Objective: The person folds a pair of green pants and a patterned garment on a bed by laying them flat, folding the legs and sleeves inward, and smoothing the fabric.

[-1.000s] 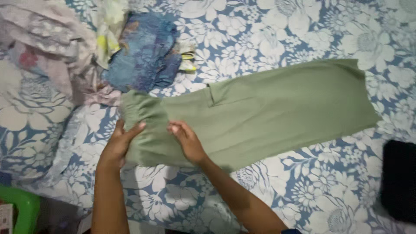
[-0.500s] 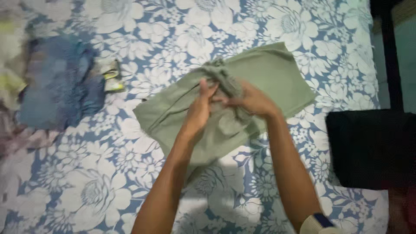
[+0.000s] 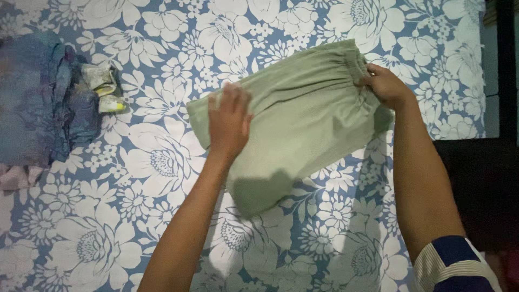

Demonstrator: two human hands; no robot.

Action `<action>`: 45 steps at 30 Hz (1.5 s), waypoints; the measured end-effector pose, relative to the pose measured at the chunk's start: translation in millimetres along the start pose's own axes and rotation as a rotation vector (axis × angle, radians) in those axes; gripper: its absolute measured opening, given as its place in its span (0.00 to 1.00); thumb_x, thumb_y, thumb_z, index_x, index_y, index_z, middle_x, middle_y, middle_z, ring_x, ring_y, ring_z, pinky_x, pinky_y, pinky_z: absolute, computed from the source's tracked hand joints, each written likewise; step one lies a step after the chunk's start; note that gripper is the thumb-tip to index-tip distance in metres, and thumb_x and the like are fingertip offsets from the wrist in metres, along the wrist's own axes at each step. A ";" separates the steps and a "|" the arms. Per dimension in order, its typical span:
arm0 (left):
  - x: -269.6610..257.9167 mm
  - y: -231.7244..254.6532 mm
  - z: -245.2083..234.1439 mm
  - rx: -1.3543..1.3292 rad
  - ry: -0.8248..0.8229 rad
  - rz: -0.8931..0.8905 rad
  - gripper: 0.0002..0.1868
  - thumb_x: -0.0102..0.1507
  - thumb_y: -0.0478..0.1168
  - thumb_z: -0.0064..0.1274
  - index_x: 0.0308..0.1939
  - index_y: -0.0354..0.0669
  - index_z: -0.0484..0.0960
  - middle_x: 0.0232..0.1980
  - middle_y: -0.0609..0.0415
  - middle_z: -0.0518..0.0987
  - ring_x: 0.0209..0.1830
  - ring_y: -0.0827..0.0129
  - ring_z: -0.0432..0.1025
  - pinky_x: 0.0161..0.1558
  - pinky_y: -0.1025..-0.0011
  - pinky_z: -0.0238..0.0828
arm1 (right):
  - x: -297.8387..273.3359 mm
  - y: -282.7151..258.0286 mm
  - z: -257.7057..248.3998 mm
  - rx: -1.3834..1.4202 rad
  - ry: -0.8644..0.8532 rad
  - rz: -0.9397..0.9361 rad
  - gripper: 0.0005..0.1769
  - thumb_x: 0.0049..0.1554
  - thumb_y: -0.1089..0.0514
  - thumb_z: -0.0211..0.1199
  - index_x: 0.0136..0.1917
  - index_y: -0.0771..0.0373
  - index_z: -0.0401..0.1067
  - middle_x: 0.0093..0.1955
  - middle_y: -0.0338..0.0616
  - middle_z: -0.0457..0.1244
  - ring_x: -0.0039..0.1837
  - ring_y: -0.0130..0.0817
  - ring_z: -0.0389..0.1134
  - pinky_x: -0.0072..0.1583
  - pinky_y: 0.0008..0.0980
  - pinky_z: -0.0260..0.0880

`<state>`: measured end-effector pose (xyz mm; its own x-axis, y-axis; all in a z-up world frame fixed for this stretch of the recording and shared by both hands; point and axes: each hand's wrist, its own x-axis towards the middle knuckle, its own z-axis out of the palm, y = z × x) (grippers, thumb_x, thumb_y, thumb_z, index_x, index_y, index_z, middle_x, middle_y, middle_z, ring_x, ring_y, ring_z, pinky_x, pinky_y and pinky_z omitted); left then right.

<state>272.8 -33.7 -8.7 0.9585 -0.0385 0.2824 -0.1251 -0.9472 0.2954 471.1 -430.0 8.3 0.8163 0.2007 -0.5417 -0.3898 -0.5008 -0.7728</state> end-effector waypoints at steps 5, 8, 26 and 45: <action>10.8 -40.1 -33.5 -0.217 -0.178 -0.417 0.43 0.59 0.63 0.60 0.70 0.43 0.70 0.63 0.40 0.72 0.68 0.49 0.64 0.68 0.46 0.50 | -5.4 12.5 24.3 -0.422 0.531 -0.111 0.37 0.54 0.55 0.70 0.73 0.64 0.61 0.64 0.55 0.64 0.64 0.46 0.67 0.65 0.41 0.67; 26.2 -61.5 -44.8 -0.220 -0.327 -0.397 0.49 0.51 0.73 0.62 0.66 0.44 0.75 0.62 0.39 0.72 0.63 0.48 0.66 0.64 0.49 0.57 | -65.7 41.3 77.2 -0.285 0.993 -0.115 0.41 0.57 0.54 0.69 0.75 0.71 0.55 0.74 0.69 0.52 0.74 0.58 0.52 0.72 0.49 0.52; 23.7 -88.8 -51.3 -0.124 -0.618 -0.363 0.48 0.59 0.79 0.43 0.65 0.44 0.73 0.46 0.37 0.84 0.49 0.44 0.78 0.50 0.49 0.73 | -216.1 109.6 382.5 0.242 0.468 0.039 0.54 0.57 0.45 0.64 0.78 0.75 0.36 0.69 0.61 0.60 0.68 0.49 0.64 0.70 0.44 0.63; -121.1 25.8 -92.6 -0.117 -0.634 -0.201 0.41 0.64 0.70 0.44 0.55 0.31 0.76 0.54 0.34 0.77 0.57 0.44 0.71 0.55 0.50 0.69 | -287.2 126.4 186.6 -0.500 0.685 -0.101 0.32 0.54 0.52 0.72 0.65 0.72 0.67 0.61 0.64 0.65 0.62 0.57 0.67 0.61 0.45 0.68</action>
<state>129.8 -23.9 49.2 0.9265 -0.0780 -0.3682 0.0790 -0.9162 0.3929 107.9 -393.8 4.5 0.9775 -0.2081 -0.0341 -0.1984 -0.8530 -0.4827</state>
